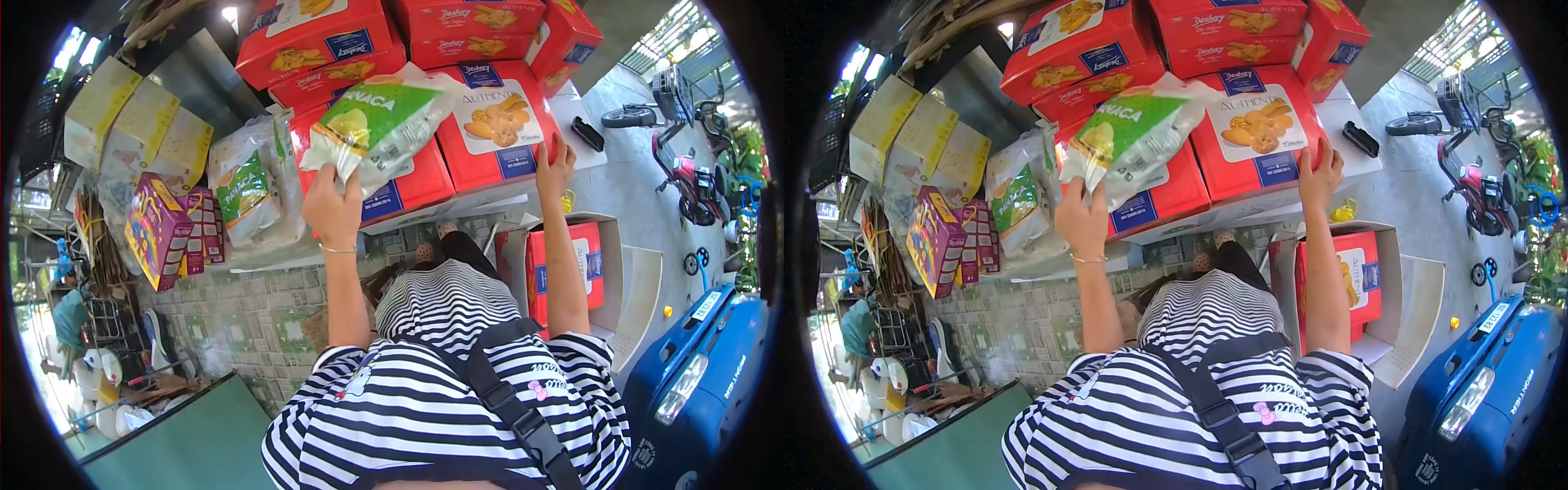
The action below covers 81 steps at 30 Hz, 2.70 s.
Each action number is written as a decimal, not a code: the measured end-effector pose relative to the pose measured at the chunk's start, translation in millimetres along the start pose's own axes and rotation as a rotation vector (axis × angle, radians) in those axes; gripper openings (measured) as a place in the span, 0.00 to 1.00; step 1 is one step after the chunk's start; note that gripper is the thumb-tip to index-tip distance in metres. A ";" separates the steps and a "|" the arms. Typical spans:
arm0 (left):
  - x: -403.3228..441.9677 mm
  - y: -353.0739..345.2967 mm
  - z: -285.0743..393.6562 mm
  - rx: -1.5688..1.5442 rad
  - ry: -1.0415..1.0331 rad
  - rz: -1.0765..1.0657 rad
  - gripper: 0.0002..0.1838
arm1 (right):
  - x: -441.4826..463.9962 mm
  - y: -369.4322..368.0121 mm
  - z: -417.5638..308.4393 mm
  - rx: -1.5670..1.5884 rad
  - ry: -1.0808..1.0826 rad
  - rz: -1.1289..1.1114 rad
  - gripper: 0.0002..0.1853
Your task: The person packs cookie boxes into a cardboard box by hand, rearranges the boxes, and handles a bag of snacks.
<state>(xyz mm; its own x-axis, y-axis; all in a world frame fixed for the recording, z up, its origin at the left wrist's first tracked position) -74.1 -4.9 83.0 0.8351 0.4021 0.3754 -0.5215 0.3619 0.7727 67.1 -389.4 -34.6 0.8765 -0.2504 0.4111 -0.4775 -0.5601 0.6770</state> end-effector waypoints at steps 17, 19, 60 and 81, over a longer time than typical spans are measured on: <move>-10.7 5.6 22.0 -0.554 -0.113 -0.163 0.16 | -2.7 1.4 -1.7 0.021 0.109 0.049 0.21; -10.8 -9.8 15.3 -0.933 0.020 -0.187 0.16 | -3.6 0.1 0.1 0.021 0.110 0.057 0.21; -58.1 -98.0 -29.5 -1.692 0.603 -0.383 0.15 | -6.4 2.7 -2.9 0.036 0.184 0.077 0.21; -81.2 -91.6 73.4 -0.558 -0.141 -0.868 0.11 | -76.2 80.5 -90.8 0.417 0.519 -0.408 0.12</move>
<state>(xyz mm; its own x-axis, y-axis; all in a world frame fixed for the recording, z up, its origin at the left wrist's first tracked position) -81.4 -132.5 19.3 0.9558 -0.2717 -0.1121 0.2918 0.8315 0.4727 -43.6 -343.7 44.0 0.7881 0.3830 0.4819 0.0287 -0.8049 0.5927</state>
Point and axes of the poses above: each hand's wrist, its own x-axis towards the middle knuckle, its own y-axis out of the back of the hand, z = x × y, the point moved 5 cm from there along x, towards the middle knuckle, and after that the axes turned 10 degrees about -z, right-handed, at the moved point
